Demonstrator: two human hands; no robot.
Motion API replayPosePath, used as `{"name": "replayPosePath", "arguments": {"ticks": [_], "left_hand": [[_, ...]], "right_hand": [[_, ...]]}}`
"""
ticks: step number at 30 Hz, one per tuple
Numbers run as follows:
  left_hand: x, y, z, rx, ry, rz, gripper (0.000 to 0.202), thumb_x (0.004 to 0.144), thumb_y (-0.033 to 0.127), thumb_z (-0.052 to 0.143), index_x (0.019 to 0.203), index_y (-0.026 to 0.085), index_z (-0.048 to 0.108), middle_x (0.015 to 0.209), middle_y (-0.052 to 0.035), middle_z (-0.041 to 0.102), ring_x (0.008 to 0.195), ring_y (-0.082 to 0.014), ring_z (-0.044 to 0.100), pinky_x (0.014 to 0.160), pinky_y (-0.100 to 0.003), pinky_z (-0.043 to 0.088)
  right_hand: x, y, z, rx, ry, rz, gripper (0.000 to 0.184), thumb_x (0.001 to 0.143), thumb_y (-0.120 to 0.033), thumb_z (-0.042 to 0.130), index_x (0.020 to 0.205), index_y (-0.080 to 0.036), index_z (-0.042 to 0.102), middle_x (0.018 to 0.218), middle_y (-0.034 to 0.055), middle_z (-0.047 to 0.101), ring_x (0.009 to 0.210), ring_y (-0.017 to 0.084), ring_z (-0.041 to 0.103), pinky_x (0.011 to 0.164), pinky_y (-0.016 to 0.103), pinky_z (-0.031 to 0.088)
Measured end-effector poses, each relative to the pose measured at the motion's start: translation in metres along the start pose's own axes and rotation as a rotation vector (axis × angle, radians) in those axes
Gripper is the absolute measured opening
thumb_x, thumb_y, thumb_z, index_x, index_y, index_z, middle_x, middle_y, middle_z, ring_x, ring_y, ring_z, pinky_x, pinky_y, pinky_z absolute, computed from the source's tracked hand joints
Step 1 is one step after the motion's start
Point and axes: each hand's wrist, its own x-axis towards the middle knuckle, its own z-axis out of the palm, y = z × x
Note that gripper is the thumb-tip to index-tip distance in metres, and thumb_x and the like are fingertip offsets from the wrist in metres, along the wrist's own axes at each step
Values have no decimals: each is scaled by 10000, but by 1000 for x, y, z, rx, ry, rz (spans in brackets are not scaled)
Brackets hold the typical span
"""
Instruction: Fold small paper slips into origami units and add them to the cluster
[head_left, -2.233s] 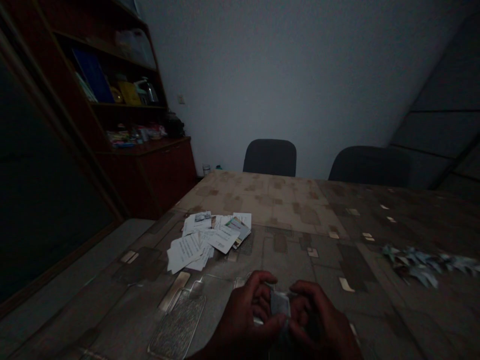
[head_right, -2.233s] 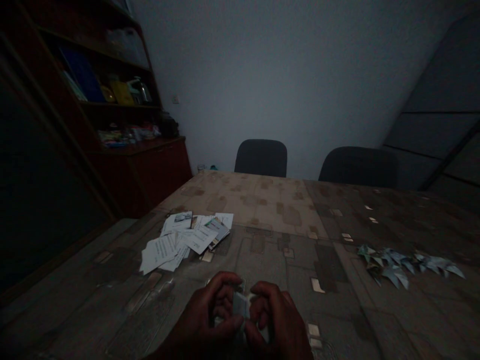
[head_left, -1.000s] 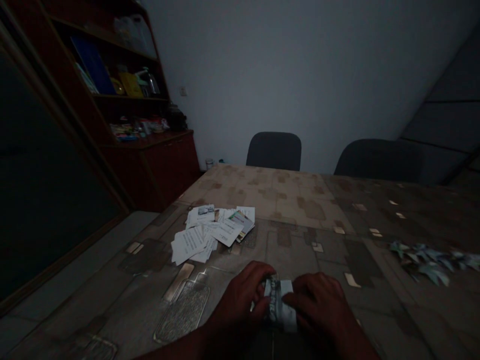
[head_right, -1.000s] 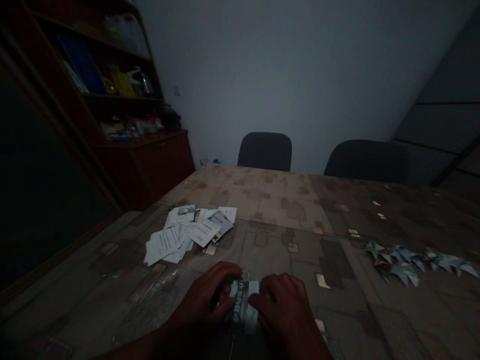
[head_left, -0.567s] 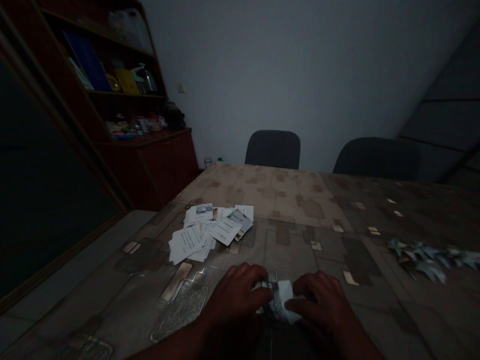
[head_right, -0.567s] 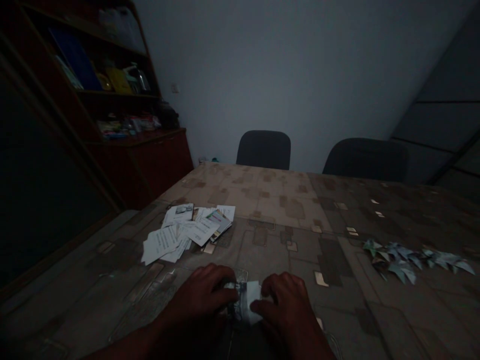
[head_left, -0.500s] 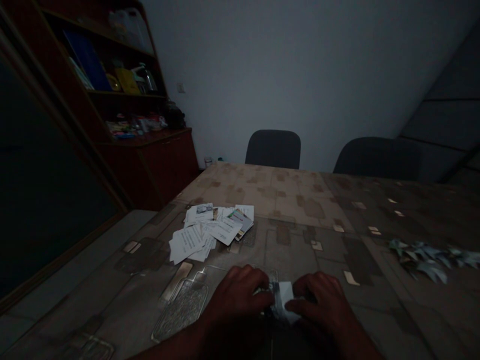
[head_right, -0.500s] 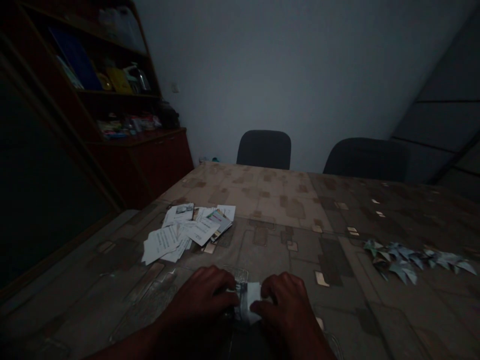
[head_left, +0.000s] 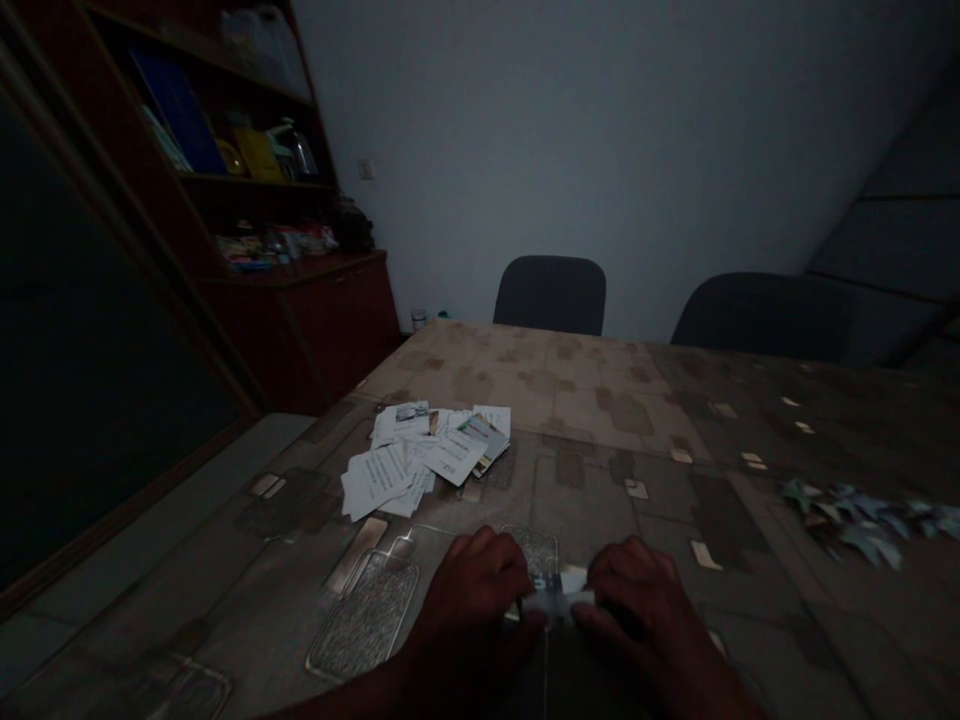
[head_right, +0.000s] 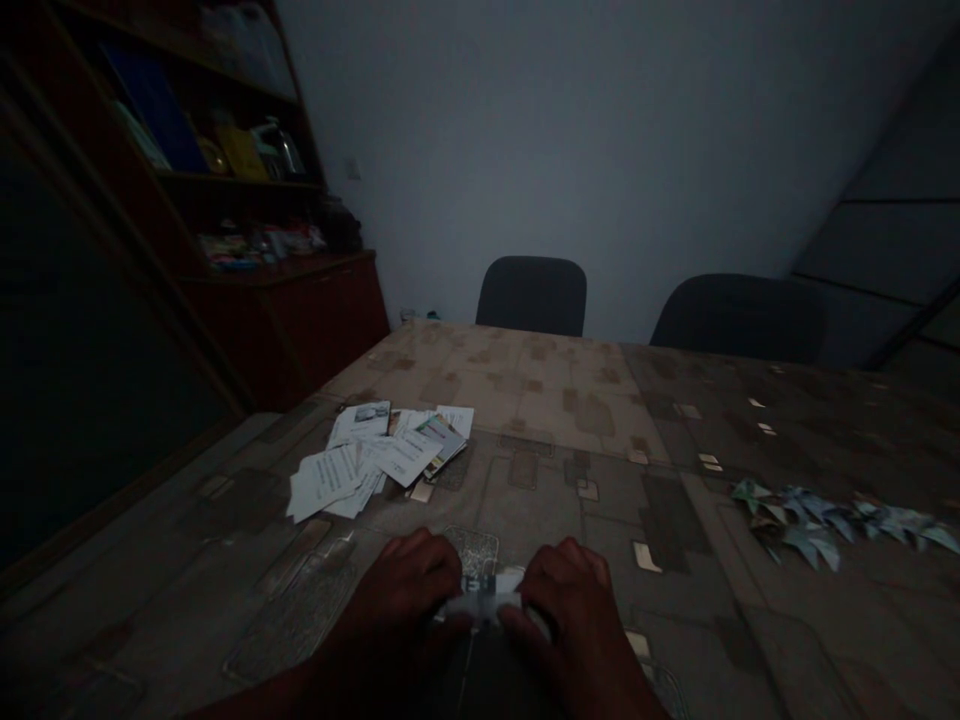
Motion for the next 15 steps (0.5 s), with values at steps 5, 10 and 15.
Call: {"name": "replayPosePath", "arguments": {"ticks": [5,10,15], "left_hand": [[2,0,-2,16,-30,-77,178,708,152,766,744,165,593,851,-15,619,819,-206,520,708,-331,312],[1,-1,-2,56,-9,-39,152,740,151,734,755,172,585,868,-17,614,827,-206,511,718,-338,312],[5,5,-7,93,-45,-44,152,745,138,724,720,166,577,833,-17,612,795,-199,509,701,-331,318]], "right_hand": [[1,5,12,-79,72,77,196,831,-249,715,699,-212,575,732,-9,620,742,211,575,706,354,363],[-2,14,17,-146,128,34,182,813,-286,733,728,-228,583,728,-16,618,719,203,570,699,339,350],[-2,12,15,-127,147,21,156,809,-223,729,738,-240,591,727,-24,617,715,203,569,703,341,337]]}}
